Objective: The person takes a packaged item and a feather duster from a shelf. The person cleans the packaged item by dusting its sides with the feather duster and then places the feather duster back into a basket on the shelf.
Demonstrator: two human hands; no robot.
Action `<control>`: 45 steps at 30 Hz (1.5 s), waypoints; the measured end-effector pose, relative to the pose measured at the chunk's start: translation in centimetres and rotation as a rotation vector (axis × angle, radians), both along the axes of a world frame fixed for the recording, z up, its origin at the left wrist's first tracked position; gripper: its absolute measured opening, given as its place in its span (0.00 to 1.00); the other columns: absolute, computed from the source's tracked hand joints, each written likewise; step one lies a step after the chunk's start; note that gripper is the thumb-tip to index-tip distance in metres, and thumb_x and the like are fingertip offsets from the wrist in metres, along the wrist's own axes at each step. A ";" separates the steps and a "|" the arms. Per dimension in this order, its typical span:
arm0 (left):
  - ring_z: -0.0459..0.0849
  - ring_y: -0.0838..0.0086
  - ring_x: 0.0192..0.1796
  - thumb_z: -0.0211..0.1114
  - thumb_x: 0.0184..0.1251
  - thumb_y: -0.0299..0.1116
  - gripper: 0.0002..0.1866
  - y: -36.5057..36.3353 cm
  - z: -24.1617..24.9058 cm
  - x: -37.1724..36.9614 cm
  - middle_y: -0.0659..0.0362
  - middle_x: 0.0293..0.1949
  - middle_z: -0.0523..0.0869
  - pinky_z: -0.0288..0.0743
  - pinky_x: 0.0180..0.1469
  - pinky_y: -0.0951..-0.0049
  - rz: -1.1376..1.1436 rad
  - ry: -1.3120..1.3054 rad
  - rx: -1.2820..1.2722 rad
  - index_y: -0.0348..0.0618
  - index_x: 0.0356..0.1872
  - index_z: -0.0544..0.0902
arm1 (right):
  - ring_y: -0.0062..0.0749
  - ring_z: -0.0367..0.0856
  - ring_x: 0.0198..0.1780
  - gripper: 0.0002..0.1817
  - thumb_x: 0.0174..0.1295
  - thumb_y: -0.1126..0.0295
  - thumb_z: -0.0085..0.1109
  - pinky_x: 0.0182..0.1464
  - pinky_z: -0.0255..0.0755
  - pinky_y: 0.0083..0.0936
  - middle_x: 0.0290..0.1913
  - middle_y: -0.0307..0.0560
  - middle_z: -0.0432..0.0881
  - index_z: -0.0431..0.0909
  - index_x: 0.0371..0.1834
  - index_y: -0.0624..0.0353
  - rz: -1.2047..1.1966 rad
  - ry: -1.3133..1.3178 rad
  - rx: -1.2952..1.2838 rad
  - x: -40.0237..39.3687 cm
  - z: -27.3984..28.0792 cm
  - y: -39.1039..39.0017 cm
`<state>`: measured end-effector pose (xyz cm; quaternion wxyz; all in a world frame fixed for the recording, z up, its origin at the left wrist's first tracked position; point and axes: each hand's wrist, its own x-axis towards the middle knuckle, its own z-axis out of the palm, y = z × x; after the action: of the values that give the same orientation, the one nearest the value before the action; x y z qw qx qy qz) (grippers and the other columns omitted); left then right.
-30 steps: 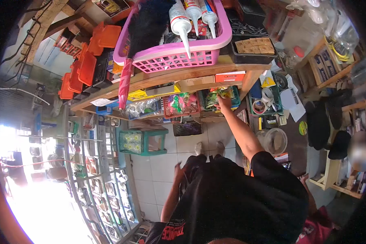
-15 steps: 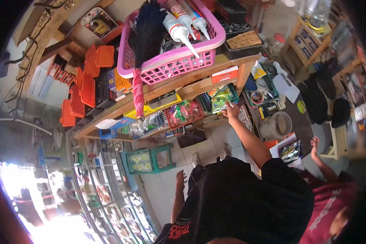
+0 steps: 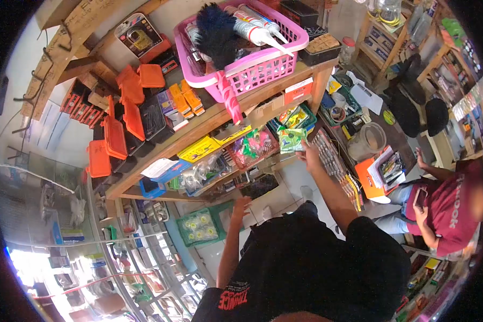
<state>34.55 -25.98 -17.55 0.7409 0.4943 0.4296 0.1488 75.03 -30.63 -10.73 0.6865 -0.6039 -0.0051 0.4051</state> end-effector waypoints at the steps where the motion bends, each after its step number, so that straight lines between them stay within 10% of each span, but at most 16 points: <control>1: 0.73 0.63 0.65 0.49 0.72 0.58 0.33 -0.1 0.7 0.1 0.55 0.64 0.74 0.69 0.60 0.51 -0.086 -0.028 0.021 0.48 0.70 0.63 | 0.25 0.83 0.28 0.18 0.62 0.55 0.63 0.29 0.74 0.22 0.35 0.42 0.84 0.77 0.49 0.54 0.020 0.032 0.018 -1.5 0.8 -1.1; 8: 0.71 0.64 0.66 0.41 0.71 0.65 0.39 0.0 12.6 5.9 0.49 0.65 0.72 0.67 0.63 0.53 -0.226 -0.146 -0.168 0.41 0.69 0.62 | 0.27 0.84 0.34 0.22 0.62 0.55 0.63 0.35 0.75 0.23 0.40 0.43 0.84 0.74 0.51 0.60 0.427 0.104 0.066 -11.2 9.8 -5.5; 13: 0.84 0.63 0.48 0.52 0.75 0.46 0.24 1.0 16.7 7.1 0.52 0.53 0.80 0.85 0.40 0.57 0.039 -0.648 -0.326 0.40 0.62 0.67 | 0.25 0.82 0.36 0.24 0.65 0.55 0.60 0.33 0.74 0.20 0.41 0.43 0.82 0.71 0.55 0.61 0.755 -0.110 0.101 -15.4 14.2 -5.9; 19: 0.85 0.68 0.41 0.58 0.72 0.40 0.24 0.3 20.1 3.9 0.54 0.48 0.81 0.84 0.26 0.67 -0.041 -0.482 -0.063 0.40 0.62 0.65 | 0.16 0.75 0.40 0.19 0.69 0.53 0.54 0.39 0.71 0.20 0.39 0.34 0.80 0.77 0.49 0.59 0.935 -0.346 -0.003 -14.5 15.4 -3.8; 24: 0.84 0.70 0.41 0.63 0.68 0.40 0.29 0.0 19.7 2.2 0.54 0.49 0.80 0.83 0.26 0.71 -0.093 -0.409 0.012 0.39 0.65 0.62 | 0.15 0.76 0.39 0.16 0.66 0.59 0.60 0.40 0.71 0.20 0.37 0.36 0.83 0.82 0.43 0.63 0.851 -0.532 0.115 -16.9 18.7 -2.5; 32: 0.78 0.69 0.56 0.65 0.66 0.34 0.28 -0.7 20.4 0.1 0.57 0.56 0.78 0.72 0.59 0.65 -0.172 -0.444 0.029 0.39 0.64 0.68 | 0.15 0.77 0.39 0.10 0.65 0.70 0.61 0.42 0.71 0.16 0.38 0.38 0.84 0.83 0.42 0.66 0.788 -0.539 0.277 -19.7 21.1 -1.6; 40: 0.80 0.72 0.53 0.60 0.70 0.40 0.22 -1.5 18.6 0.6 0.57 0.53 0.82 0.74 0.56 0.68 0.058 -0.458 -0.248 0.40 0.60 0.73 | 0.18 0.79 0.44 0.15 0.67 0.65 0.58 0.48 0.72 0.20 0.44 0.40 0.83 0.79 0.52 0.62 0.899 -0.623 0.290 -18.9 18.9 -0.9; 45: 0.83 0.72 0.49 0.58 0.72 0.43 0.21 -2.7 15.8 1.2 0.58 0.51 0.83 0.77 0.52 0.69 0.182 -0.479 -0.405 0.40 0.58 0.74 | 0.28 0.80 0.41 0.33 0.66 0.40 0.47 0.44 0.73 0.27 0.43 0.44 0.81 0.70 0.60 0.57 0.435 -0.353 0.271 -12.3 26.6 3.0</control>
<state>35.70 -28.64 -1.78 0.8878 0.2474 0.3065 0.2381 62.72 -27.59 15.90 0.6464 -0.5525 -0.3076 0.4270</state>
